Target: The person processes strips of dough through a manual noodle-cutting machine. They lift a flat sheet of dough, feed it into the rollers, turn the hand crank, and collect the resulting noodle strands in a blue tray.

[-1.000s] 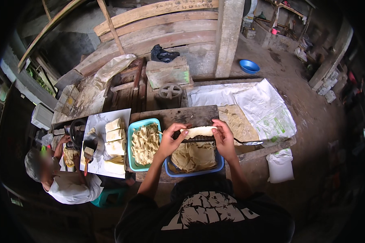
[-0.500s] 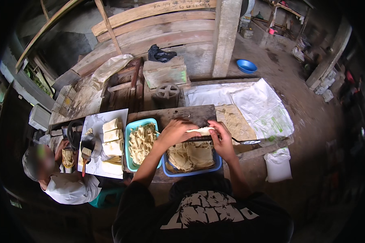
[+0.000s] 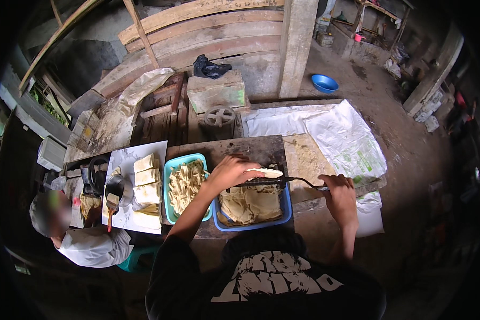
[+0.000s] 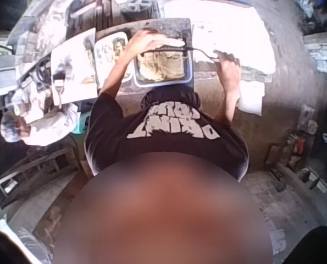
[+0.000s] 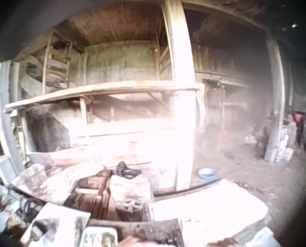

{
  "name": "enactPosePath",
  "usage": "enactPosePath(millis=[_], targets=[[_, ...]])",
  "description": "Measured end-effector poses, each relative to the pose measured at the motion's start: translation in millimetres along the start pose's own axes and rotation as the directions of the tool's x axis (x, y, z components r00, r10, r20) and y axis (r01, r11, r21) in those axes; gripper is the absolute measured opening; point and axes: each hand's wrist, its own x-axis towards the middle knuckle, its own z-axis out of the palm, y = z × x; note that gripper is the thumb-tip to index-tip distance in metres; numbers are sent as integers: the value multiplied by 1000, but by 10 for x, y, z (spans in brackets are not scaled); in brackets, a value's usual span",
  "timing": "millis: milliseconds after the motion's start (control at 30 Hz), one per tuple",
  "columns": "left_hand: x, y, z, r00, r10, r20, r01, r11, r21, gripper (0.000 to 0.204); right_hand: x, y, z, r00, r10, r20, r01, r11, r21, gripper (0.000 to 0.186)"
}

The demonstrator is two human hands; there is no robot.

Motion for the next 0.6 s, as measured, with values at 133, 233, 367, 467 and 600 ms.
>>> enactPosePath(millis=[133, 233, 367, 467, 600], targets=[[-28, 1, 39, 1000, 23, -11, -23, 1000, 1, 19, 345, 95, 83, 972, -142, -185, 139, 990, -30, 24], [20, 49, 52, 997, 36, -64, -39, 998, -43, 19, 836, 292, 295, 914, -236, -331, 234, 971, -46, 29], [22, 87, 70, 986, 106, -126, -105, 994, 16, 22, 1151, 688, 1009, 955, -191, -227, 203, 979, 31, 25], [-34, 1, 122, 974, 144, -173, -130, 987, 93, 25, 826, 739, 1435, 984, -124, -128, 141, 980, 137, 23], [26, -20, 147, 939, 272, -210, -227, 949, 217, 25, 193, 680, 1595, 999, -25, -37, 32, 980, 197, 16]])
